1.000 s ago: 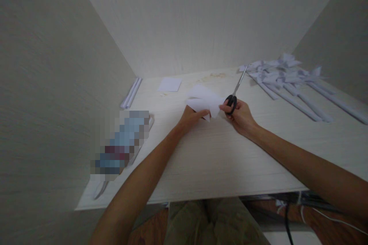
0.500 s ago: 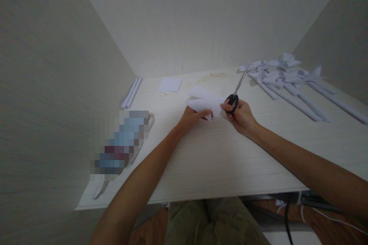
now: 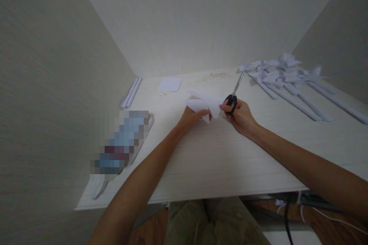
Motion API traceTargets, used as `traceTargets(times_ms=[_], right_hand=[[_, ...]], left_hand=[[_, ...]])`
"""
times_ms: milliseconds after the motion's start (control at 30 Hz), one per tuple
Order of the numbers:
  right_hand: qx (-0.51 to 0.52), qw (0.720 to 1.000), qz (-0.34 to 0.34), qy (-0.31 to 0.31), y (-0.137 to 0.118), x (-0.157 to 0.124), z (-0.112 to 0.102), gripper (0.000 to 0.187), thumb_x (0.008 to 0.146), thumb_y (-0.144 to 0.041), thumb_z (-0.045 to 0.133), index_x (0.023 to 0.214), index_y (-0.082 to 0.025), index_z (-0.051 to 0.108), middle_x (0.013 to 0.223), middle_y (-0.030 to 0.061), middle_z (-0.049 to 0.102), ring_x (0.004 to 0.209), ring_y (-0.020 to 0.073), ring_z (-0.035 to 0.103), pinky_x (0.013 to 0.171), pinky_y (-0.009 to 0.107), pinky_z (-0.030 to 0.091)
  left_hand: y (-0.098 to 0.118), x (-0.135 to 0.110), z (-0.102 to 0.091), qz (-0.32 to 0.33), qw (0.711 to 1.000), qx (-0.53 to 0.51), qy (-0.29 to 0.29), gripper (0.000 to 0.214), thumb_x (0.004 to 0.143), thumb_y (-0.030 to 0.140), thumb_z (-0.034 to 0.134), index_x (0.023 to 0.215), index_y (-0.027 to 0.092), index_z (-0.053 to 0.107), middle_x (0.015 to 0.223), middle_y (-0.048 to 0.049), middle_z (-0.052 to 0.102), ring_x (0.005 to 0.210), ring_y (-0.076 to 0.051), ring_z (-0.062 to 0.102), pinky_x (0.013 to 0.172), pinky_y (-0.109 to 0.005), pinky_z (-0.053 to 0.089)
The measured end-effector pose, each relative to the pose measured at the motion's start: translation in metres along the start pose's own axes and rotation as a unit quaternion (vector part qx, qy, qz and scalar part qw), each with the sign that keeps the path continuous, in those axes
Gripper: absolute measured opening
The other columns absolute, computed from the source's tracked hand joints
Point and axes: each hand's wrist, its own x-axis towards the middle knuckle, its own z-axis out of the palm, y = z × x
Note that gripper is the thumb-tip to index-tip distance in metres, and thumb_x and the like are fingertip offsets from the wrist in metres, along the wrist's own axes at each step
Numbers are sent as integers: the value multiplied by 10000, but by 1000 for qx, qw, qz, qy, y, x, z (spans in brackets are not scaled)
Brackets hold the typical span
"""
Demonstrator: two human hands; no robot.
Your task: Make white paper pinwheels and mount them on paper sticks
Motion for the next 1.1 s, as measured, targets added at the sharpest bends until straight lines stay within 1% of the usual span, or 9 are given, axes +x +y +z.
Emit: traceTargets(times_ms=[167, 333, 467, 533, 733, 833, 933, 1000, 1100], right_hand=[[-9, 1000, -5, 0, 0, 0, 0, 268, 508, -222, 738, 568, -171, 482, 446, -90, 420, 341, 12, 325, 304, 169, 191], [-21, 1000, -5, -4, 0, 0, 0, 261, 522, -232, 730, 577, -172, 482, 434, -93, 410, 337, 13, 321, 310, 172, 198], [-21, 1000, -8, -5, 0, -1, 0, 263, 525, -232, 729, 572, -172, 477, 434, -93, 411, 339, 13, 322, 312, 174, 202], [-21, 1000, -8, -6, -1, -1, 0, 266, 524, -236, 731, 570, -171, 477, 438, -93, 412, 339, 12, 320, 313, 174, 200], [-24, 1000, -11, -5, 0, -1, 0, 268, 527, -255, 731, 577, -172, 481, 446, -92, 412, 342, 13, 315, 314, 178, 199], [-19, 1000, -12, -7, 0, 0, 0, 275, 522, -257, 734, 569, -171, 477, 445, -89, 413, 345, 15, 322, 315, 177, 203], [-15, 1000, -8, -5, 0, 0, 0, 275, 516, -244, 737, 561, -171, 477, 439, -91, 409, 340, 13, 321, 311, 174, 196], [-14, 1000, -6, -3, 0, 0, 0, 268, 517, -235, 737, 566, -170, 482, 439, -93, 411, 339, 11, 321, 310, 171, 191], [-13, 1000, -10, -4, 0, -1, 0, 262, 523, -229, 734, 569, -167, 483, 446, -92, 418, 344, 9, 328, 315, 166, 196]], left_hand=[[-2, 1, -1, 6, 1000, -15, -12, 153, 639, 160, 529, 494, 128, 568, 532, -12, 585, 510, -92, 520, 569, -215, 437], [-8, 2, -2, -7, 1000, -16, -6, 144, 631, 184, 543, 499, 126, 557, 552, -25, 595, 518, -98, 523, 543, -215, 430], [-11, 3, -2, -7, 999, -31, 9, 119, 619, 223, 581, 546, 130, 564, 568, -23, 601, 527, -105, 532, 545, -226, 444], [-10, 3, -2, -10, 999, -28, 12, 126, 623, 245, 591, 565, 134, 572, 578, -27, 608, 531, -110, 537, 549, -234, 452], [-4, 1, -2, 4, 1000, 11, 5, 183, 641, 256, 589, 504, 137, 569, 566, -45, 610, 542, -120, 541, 586, -253, 465], [-4, 0, -1, -10, 1000, -1, 10, 157, 636, 240, 586, 519, 136, 571, 573, -43, 617, 545, -120, 549, 585, -249, 467], [-7, 0, 0, -27, 999, -32, 24, 116, 626, 239, 593, 575, 136, 578, 593, -35, 627, 545, -118, 559, 582, -248, 473], [-10, 1, 0, -36, 998, -50, 29, 110, 621, 244, 601, 617, 136, 578, 605, -30, 632, 538, -115, 560, 573, -247, 475], [-9, 1, 1, -44, 997, -56, 36, 113, 615, 237, 605, 631, 132, 569, 591, -24, 628, 523, -112, 558, 566, -248, 473]])
